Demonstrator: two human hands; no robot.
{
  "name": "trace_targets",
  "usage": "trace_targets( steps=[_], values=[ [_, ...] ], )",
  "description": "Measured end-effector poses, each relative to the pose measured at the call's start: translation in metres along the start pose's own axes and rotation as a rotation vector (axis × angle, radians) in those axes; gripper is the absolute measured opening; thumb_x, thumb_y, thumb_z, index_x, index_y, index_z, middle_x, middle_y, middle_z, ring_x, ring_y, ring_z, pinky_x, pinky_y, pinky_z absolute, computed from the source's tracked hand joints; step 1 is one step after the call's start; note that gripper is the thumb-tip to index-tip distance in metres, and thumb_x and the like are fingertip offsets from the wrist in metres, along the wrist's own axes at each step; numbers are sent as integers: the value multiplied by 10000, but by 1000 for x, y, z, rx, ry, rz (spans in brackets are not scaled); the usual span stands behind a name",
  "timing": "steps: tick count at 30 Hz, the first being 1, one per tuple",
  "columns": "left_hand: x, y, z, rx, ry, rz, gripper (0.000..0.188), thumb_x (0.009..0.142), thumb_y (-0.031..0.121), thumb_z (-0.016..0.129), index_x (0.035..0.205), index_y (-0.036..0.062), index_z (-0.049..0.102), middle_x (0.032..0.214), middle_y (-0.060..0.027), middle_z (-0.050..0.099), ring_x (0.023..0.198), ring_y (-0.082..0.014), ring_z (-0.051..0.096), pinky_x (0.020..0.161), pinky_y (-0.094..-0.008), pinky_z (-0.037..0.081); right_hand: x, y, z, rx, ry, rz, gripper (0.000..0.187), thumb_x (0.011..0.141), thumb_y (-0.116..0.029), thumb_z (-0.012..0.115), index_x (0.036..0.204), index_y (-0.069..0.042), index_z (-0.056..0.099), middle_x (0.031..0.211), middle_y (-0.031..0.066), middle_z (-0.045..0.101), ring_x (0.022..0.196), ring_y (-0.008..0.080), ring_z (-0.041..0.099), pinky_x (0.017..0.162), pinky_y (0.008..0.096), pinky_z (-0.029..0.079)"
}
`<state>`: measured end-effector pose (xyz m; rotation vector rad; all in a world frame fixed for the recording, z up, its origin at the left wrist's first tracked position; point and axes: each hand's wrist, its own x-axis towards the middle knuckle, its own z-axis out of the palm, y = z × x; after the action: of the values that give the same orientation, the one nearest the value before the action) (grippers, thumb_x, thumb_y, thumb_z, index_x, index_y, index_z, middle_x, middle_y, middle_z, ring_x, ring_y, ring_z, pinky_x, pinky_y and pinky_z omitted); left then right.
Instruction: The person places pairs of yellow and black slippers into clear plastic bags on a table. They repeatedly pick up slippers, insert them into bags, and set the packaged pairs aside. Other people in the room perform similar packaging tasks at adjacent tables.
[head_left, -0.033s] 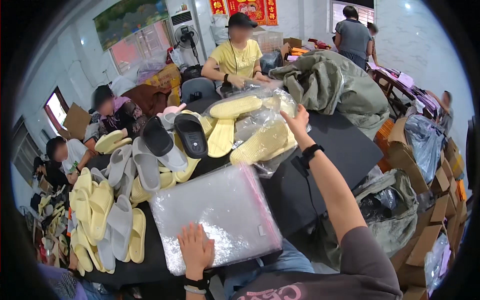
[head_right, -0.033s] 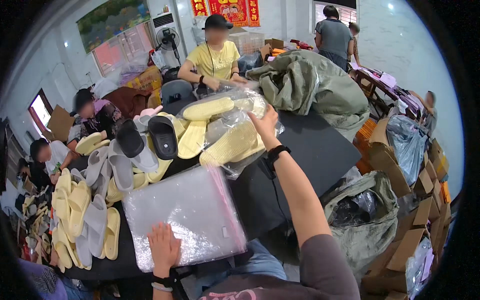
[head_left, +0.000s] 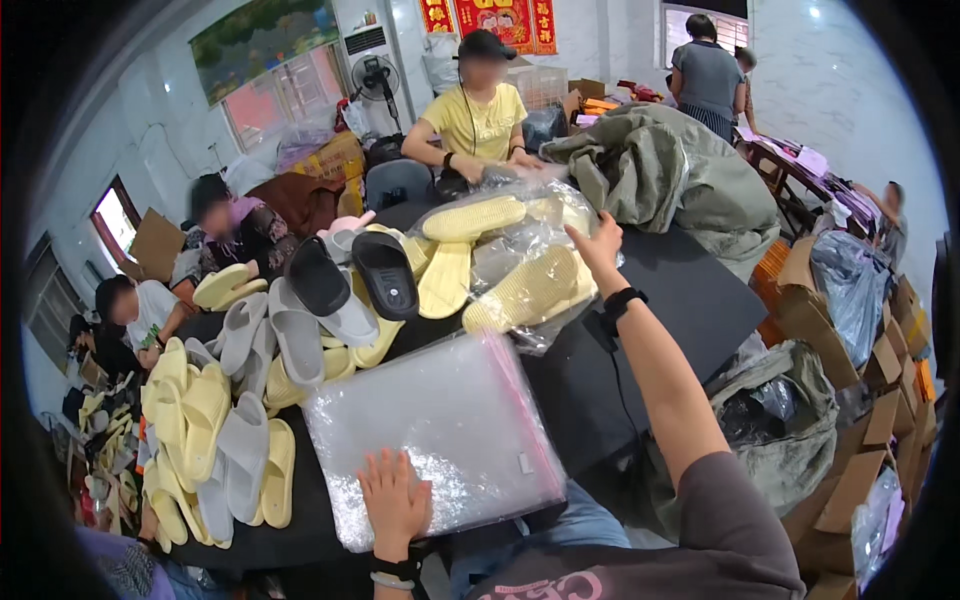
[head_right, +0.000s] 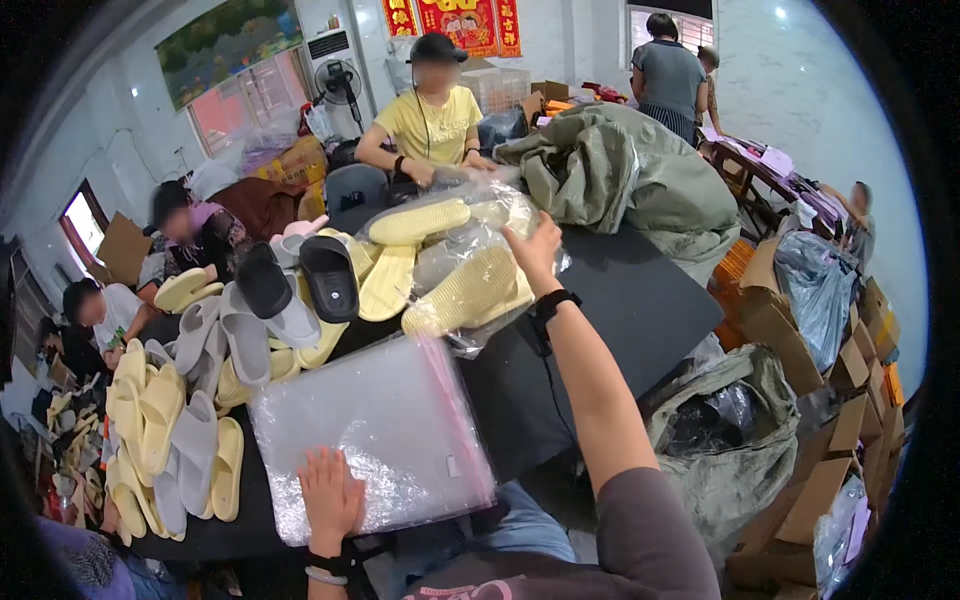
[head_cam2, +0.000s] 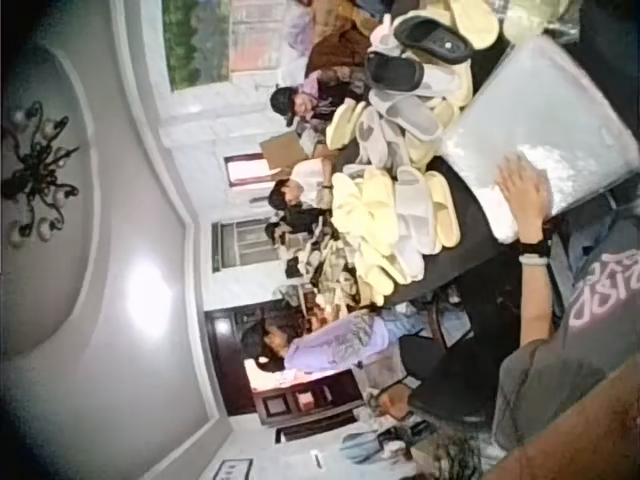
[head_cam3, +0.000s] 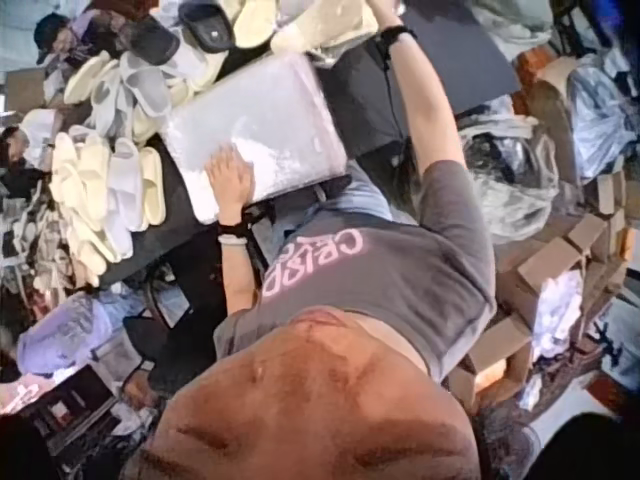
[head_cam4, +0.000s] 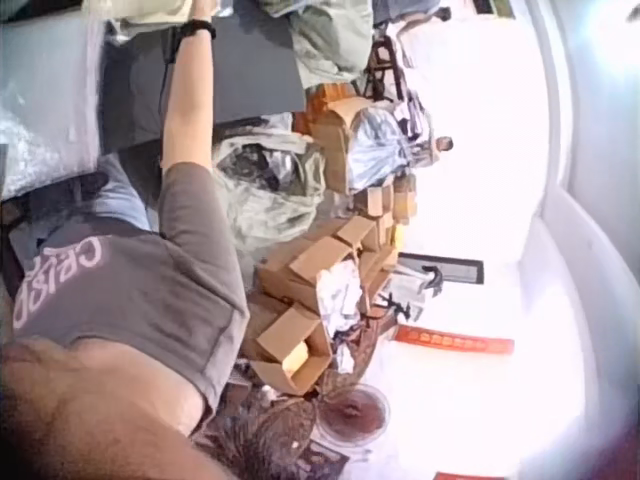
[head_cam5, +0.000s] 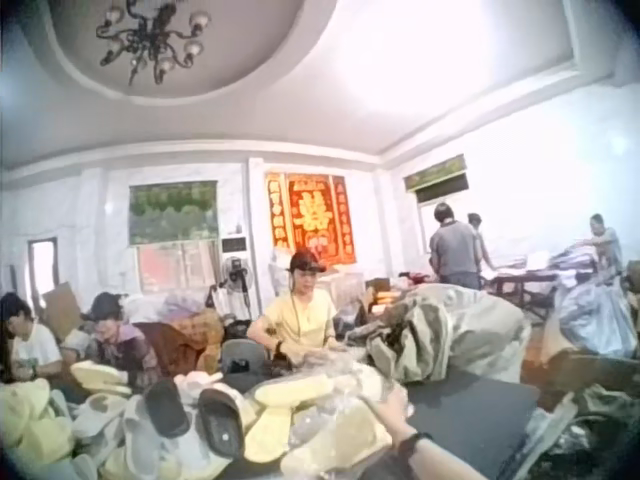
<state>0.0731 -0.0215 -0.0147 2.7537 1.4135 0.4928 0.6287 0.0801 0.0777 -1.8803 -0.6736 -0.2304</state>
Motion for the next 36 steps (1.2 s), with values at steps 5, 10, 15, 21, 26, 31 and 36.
trace_targets(
  steps=[5, 10, 15, 21, 26, 31, 36],
  values=[
    [9, 5, 11, -47, 48, 39, 660, 911, 495, 561, 1441, 111, 482, 1510, -195, 404, 1411, -452, 304, 1158, -611, 146, 35, 77, 4, 34, -270, 242, 604, 748, -530, 746, 974, 23, 664, 864, 171, 712, 875, 325, 695, 803, 413, 522],
    [-1, -2, 4, -50, 20, -15, 671, 917, 514, 539, 1451, 114, 471, 1524, -181, 390, 1420, -444, 292, 1163, -606, 119, 28, 48, 25, 461, -92, 184, 344, 885, -356, 677, 891, -13, 655, 724, 49, 623, 670, 127, 568, 621, 313, 456],
    [4, 4, 3, -41, -7, 14, 670, 931, 499, 527, 1463, 98, 449, 1531, -198, 372, 1424, -450, 279, 1154, -616, 125, 79, 0, -20, 585, 64, -117, 305, 943, -317, 648, 886, -17, 632, 750, 21, 609, 693, 98, 522, 646, 281, 421],
    [-3, 1, -2, -16, -3, -5, 669, 936, 492, 523, 1471, 101, 436, 1525, -199, 380, 1419, -453, 286, 1150, -616, 136, 71, -92, -78, 579, -27, -472, 235, 967, -220, 646, 1007, 12, 639, 866, 30, 660, 790, 95, 586, 728, 256, 463],
    [-3, 0, 2, -3, 2, 0, 676, 935, 498, 524, 1476, 103, 430, 1528, -199, 374, 1422, -445, 286, 1148, -618, 144, 84, -95, -90, 318, -174, -672, 224, 962, -190, 639, 1036, 21, 647, 937, 97, 709, 925, 158, 685, 823, 306, 513],
    [2, 3, 3, -19, 4, -7, 666, 929, 514, 521, 1461, 119, 454, 1527, -183, 380, 1425, -436, 283, 1161, -609, 119, 100, -64, -90, 586, -143, -300, 211, 1003, -204, 589, 1102, -20, 619, 1023, 39, 687, 983, 104, 628, 838, 239, 469],
    [0, 3, -2, -10, -17, 4, 681, 939, 515, 510, 1472, 97, 431, 1530, -211, 364, 1417, -450, 288, 1138, -637, 145, 84, -89, -81, 930, -176, -322, 184, 1019, -177, 560, 1114, -26, 606, 1007, -8, 656, 962, 76, 587, 861, 230, 446]
  ],
)
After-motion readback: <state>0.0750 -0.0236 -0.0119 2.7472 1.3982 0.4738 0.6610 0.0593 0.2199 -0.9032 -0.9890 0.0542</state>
